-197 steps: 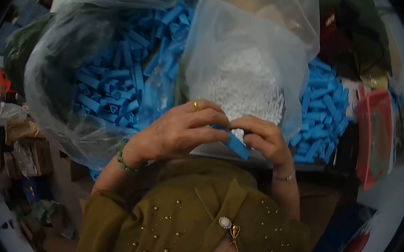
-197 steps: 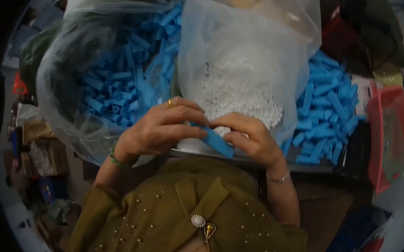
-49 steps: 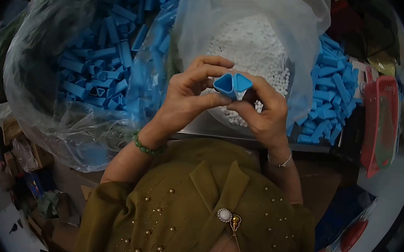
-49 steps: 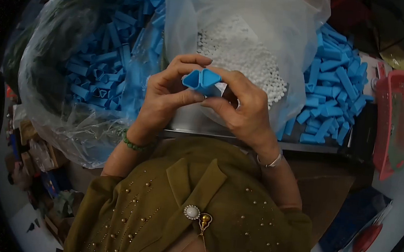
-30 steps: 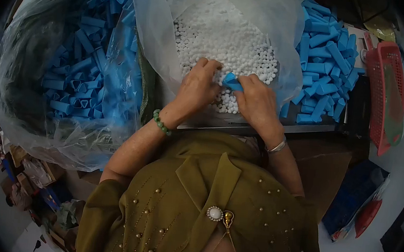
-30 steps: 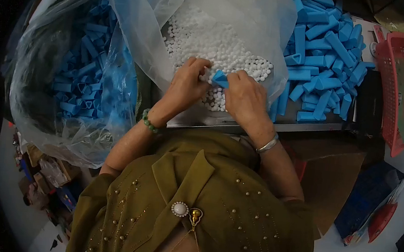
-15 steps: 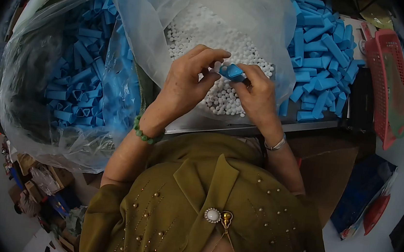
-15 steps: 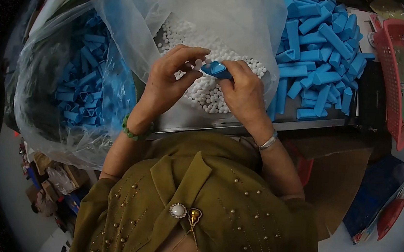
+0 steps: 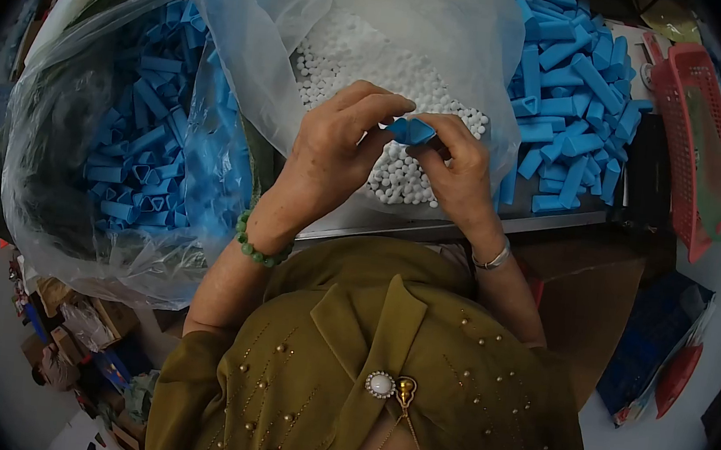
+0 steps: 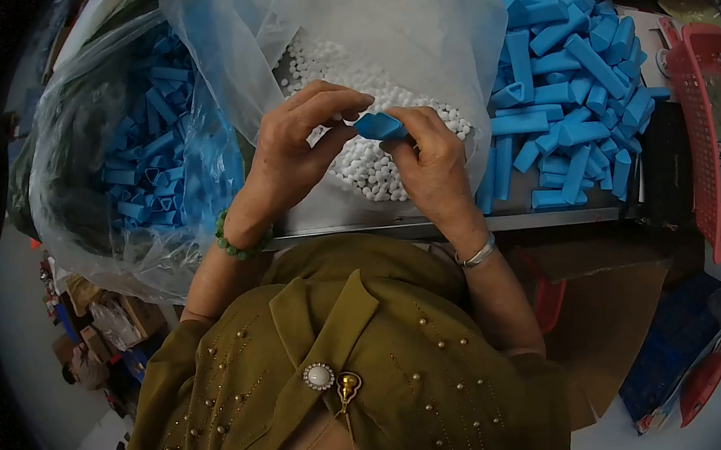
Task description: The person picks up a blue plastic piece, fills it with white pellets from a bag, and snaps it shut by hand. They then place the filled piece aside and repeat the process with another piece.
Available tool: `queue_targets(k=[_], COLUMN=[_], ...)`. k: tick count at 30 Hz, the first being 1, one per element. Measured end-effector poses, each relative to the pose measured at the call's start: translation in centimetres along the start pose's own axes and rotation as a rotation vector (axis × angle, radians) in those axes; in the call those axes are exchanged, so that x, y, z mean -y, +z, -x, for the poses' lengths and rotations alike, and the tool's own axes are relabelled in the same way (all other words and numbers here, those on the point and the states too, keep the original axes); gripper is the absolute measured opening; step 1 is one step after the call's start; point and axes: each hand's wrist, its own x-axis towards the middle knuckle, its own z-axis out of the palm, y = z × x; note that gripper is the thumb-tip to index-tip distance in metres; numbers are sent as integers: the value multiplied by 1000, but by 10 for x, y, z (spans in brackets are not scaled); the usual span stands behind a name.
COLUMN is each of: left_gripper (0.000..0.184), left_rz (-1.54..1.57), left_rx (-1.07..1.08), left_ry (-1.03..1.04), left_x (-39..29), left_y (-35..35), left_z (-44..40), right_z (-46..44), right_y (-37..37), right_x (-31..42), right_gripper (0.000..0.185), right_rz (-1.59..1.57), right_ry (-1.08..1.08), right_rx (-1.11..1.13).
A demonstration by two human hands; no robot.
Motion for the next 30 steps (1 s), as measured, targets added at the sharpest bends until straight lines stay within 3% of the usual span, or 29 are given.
queue_targets(k=[8, 10, 13, 19, 21, 24, 26, 30], left_gripper=[42, 43, 43, 37, 35, 33, 33, 33], left_rz=[-26, 132, 335, 565, 608, 707, 858, 849], left_rx=[-55, -90, -137, -63, -63, -24, -15, -13], left_ry=[103, 1, -127, -127, -102, -184, -277, -293], left_x=[-15, -12, 4, 21, 22, 17, 13, 14], left_y=[-8, -12, -6, 7, 6, 3, 4, 7], left_z=[3, 7, 19, 36, 37, 40, 40, 39], right_z=[7, 7, 3, -1, -2, -2, -1, -2], right_y=[2, 2, 3, 2, 0, 3, 6, 6], right_x=[4, 8, 15, 27, 17, 15, 14, 9], right_gripper=[30, 29, 30, 25, 32, 36, 38, 41], right_rz=[-271, -302, -338, -367, -830, -1069, -1045, -933], right_ry=[176, 210, 76, 78, 252, 345, 361, 295], right_rx=[70, 92, 73, 151, 284, 323, 321, 296])
